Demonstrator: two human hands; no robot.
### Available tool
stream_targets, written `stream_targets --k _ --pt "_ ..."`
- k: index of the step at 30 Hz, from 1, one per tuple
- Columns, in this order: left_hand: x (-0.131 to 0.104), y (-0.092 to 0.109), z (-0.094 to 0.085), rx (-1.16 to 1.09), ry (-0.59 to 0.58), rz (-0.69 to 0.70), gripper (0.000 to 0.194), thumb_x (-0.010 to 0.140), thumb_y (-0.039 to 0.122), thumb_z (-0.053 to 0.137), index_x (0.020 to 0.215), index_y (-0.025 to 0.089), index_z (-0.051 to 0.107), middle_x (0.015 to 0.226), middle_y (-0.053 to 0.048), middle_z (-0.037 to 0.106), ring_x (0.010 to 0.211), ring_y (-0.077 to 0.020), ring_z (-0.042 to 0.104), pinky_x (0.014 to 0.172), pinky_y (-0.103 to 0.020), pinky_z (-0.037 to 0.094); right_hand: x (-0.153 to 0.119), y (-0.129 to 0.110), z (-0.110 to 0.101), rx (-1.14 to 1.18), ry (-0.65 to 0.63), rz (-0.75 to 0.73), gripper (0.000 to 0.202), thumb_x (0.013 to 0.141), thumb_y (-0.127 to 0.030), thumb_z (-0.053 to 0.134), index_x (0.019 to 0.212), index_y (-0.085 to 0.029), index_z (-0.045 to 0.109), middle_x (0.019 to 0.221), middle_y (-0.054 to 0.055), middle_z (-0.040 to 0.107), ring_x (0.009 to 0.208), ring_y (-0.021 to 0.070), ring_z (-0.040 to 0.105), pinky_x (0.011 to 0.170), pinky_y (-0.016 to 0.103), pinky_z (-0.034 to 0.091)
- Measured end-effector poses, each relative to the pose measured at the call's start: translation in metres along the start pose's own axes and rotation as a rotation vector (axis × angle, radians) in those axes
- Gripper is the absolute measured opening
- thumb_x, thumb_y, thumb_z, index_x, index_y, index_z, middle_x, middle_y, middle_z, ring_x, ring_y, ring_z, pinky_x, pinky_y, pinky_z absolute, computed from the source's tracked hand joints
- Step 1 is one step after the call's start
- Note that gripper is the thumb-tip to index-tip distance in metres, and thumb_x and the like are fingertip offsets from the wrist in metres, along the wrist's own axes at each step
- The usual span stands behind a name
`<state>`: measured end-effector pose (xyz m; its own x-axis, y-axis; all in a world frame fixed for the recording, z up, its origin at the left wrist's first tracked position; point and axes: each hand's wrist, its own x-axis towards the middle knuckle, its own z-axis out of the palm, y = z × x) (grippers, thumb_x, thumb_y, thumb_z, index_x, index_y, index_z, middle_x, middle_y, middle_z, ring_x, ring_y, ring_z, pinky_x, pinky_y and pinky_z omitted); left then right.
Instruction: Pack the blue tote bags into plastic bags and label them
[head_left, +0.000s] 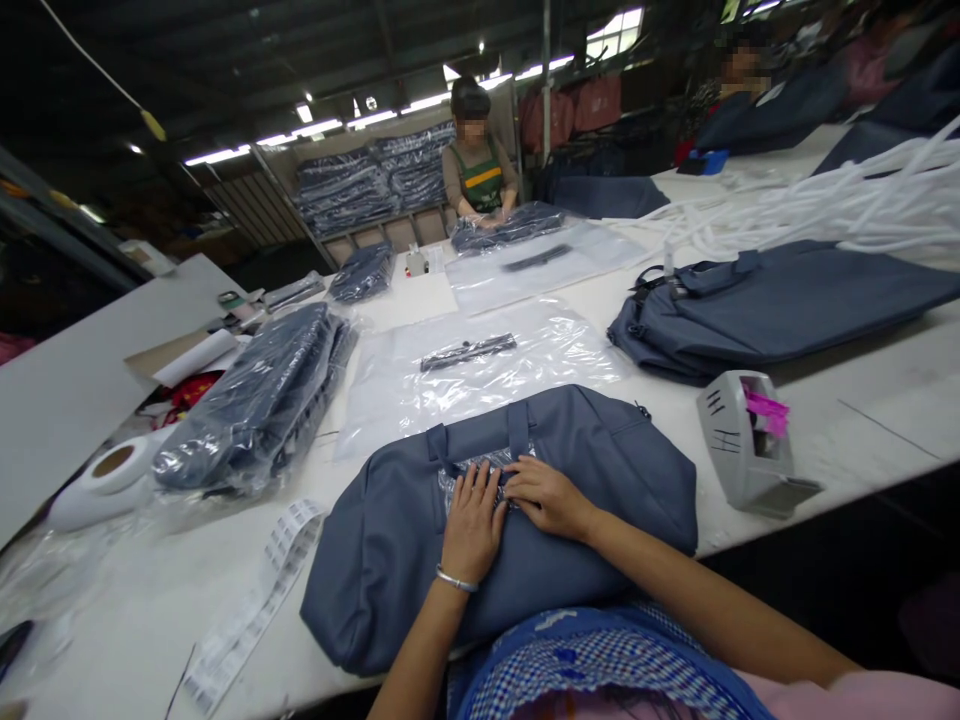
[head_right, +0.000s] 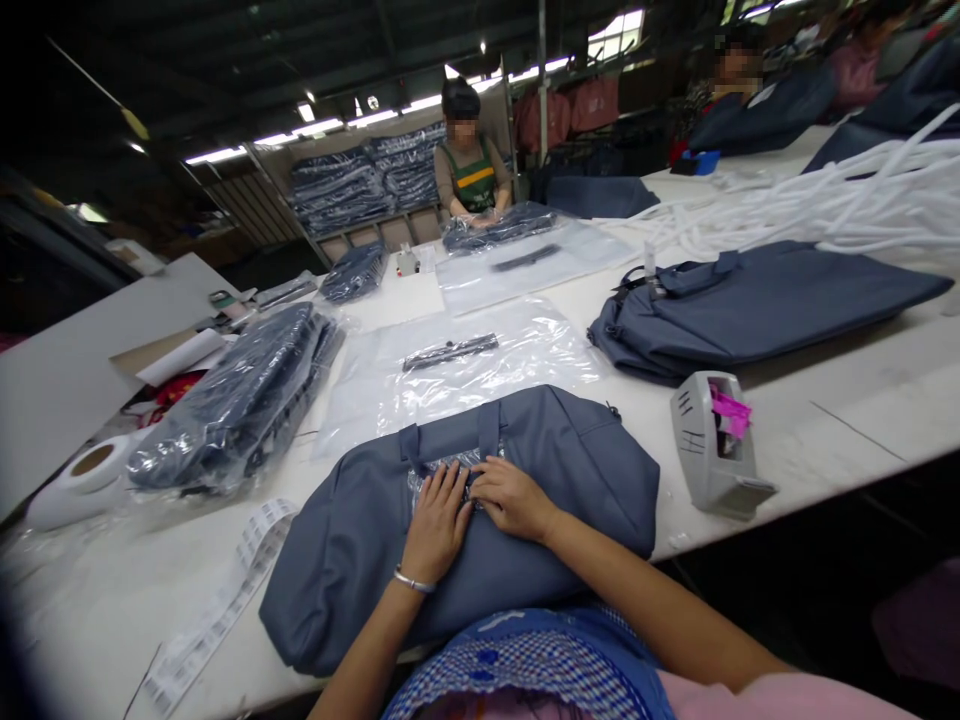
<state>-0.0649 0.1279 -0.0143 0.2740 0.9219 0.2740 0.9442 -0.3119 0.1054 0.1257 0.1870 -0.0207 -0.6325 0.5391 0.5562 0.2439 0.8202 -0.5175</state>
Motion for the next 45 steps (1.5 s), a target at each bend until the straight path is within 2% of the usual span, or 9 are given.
stream_targets --k 4,9,15,18,20,28,36,40,45 --pt "-0.009 -0.001 0.008 0.037 -0.017 0.031 0.057 0.097 0.027 0.041 0.151 0.021 0.023 0.157 -0.01 0.028 0.146 -0.0274 0.022 0.115 -0.054 0.034 0.014 -0.005 -0.021 0.033 -0.119 0.042 0.021 0.09 -0.012 0.054 0.099 -0.022 0.07 0.101 0.004 0.074 0.117 0.0206 0.059 0.11 0.044 0.037" --pt "-0.01 0.005 0.008 0.051 -0.022 0.029 0.06 0.096 0.025 0.042 0.152 0.02 0.021 0.158 -0.01 0.026 0.146 -0.0281 0.023 0.114 -0.055 0.035 0.081 0.012 -0.038 0.016 -0.078 0.077 0.021 0.094 -0.022 0.053 0.106 -0.02 0.07 0.105 0.006 0.073 0.099 0.0181 0.067 0.095 0.031 0.048" --pt "-0.003 -0.016 -0.017 -0.205 -0.129 0.037 0.049 0.092 0.029 0.051 0.141 0.025 0.046 0.145 -0.007 0.049 0.133 -0.0265 0.047 0.108 -0.048 0.044 0.099 0.038 0.022 0.089 -0.071 0.22 0.024 0.096 -0.026 0.051 0.11 -0.022 0.07 0.091 0.003 0.075 0.084 0.0148 0.069 0.078 0.022 0.05" --pt "0.035 -0.052 -0.044 -0.489 -0.199 -0.082 0.03 0.095 0.032 0.048 0.121 0.031 0.064 0.119 0.0 0.07 0.106 -0.0162 0.067 0.096 -0.031 0.053 0.083 0.037 0.04 0.042 -0.13 0.219 0.024 0.095 -0.03 0.051 0.105 -0.022 0.071 0.089 0.004 0.075 0.082 0.0164 0.069 0.075 0.023 0.049" --pt "0.075 -0.08 -0.051 -0.506 -0.094 -0.226 0.026 0.094 0.036 0.051 0.113 0.028 0.066 0.112 0.0 0.072 0.102 -0.0164 0.068 0.093 -0.029 0.053 0.079 0.034 0.04 0.032 -0.148 0.213 0.023 0.094 -0.03 0.051 0.104 -0.023 0.071 0.09 0.004 0.075 0.082 0.0168 0.069 0.075 0.023 0.048" --pt "0.208 -0.153 0.03 -0.434 -0.384 -0.039 0.031 0.065 0.037 0.08 0.089 0.02 0.069 0.083 -0.001 0.068 0.075 -0.0168 0.063 0.07 -0.027 0.05 0.086 0.03 0.032 0.058 -0.143 0.205 0.02 0.094 -0.027 0.051 0.099 -0.024 0.07 0.085 0.001 0.075 0.078 0.016 0.069 0.069 0.022 0.046" --pt "0.226 -0.173 0.04 -0.421 -0.467 0.005 0.019 0.082 0.038 0.06 0.079 0.022 0.072 0.08 0.0 0.07 0.075 -0.0163 0.061 0.071 -0.026 0.043 0.088 0.03 0.029 0.147 -0.146 0.238 0.02 0.094 -0.027 0.052 0.1 -0.025 0.071 0.087 0.001 0.075 0.079 0.0168 0.07 0.07 0.023 0.046" --pt "0.232 -0.176 0.032 -0.403 -0.354 -0.043 0.027 0.089 0.036 0.048 0.082 0.02 0.068 0.076 -0.002 0.068 0.071 -0.0166 0.06 0.068 -0.027 0.042 0.1 0.029 0.011 0.302 -0.127 0.259 0.023 0.096 -0.026 0.05 0.104 -0.024 0.07 0.087 0.001 0.075 0.077 0.0152 0.069 0.071 0.022 0.049" --pt "0.236 -0.171 0.03 -0.381 -0.153 -0.069 0.026 0.092 0.032 0.042 0.085 0.019 0.063 0.08 -0.004 0.066 0.075 -0.0174 0.059 0.072 -0.028 0.043 0.131 0.062 -0.017 0.137 0.168 0.313 0.024 0.096 -0.029 0.052 0.114 -0.024 0.067 0.107 0.005 0.073 0.097 0.0192 0.068 0.089 0.03 0.051"
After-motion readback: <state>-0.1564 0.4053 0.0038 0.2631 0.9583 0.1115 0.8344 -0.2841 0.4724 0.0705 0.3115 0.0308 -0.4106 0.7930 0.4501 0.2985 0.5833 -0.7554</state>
